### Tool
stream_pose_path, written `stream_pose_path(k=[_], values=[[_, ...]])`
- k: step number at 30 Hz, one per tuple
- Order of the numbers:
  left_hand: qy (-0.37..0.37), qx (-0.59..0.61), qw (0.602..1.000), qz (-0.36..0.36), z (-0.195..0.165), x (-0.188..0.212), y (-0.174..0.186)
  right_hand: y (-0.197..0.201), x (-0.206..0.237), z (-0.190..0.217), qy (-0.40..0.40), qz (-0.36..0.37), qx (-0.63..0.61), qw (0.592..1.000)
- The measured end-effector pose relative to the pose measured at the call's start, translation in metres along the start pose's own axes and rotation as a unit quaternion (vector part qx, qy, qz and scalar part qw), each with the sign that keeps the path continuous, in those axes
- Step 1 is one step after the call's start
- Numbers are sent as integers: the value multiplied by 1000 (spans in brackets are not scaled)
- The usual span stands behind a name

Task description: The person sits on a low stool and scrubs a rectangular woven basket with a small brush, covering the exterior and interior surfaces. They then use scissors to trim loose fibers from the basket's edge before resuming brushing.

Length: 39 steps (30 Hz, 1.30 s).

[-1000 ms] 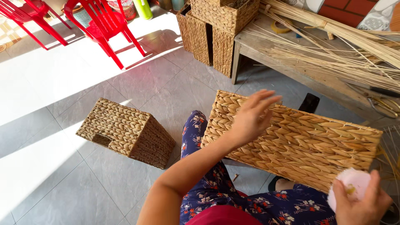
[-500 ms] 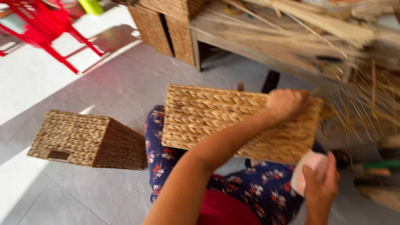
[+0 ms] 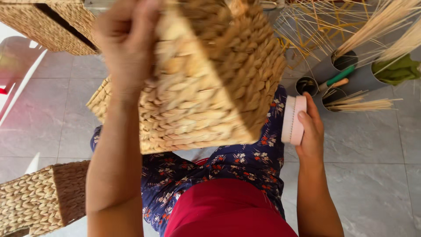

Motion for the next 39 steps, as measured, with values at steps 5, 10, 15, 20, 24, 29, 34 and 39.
stream_pose_path(k=[5,10,15,20,24,29,34,39], values=[[-27,102,991,-77,38,22,68,-39,-5,18,34,22,-59,997],[71,145,981,-105,76,94,98,-70,19,3,1,43,-40,998],[90,244,957,-130,73,149,138,-73,57,-29,-38,93,6,995],[97,220,960,-142,52,158,150,-45,63,-15,31,40,68,996],[122,215,962,-118,14,155,162,-57,60,34,170,55,56,982],[154,85,980,-94,-20,157,159,-173,91,47,308,140,169,926],[165,78,979,-90,-14,155,154,-323,168,-12,376,355,362,775],[163,120,974,-102,-6,155,160,-361,178,-22,362,433,404,719]])
Point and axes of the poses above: each hand's wrist, its own x-axis away from the middle knuckle, its own y-axis out of the back of the hand, z = x × y, the point moved 5 cm from there along -x, towards the middle knuckle, and after that the axes turned 10 degrees about -x, right-handed, at the moved point
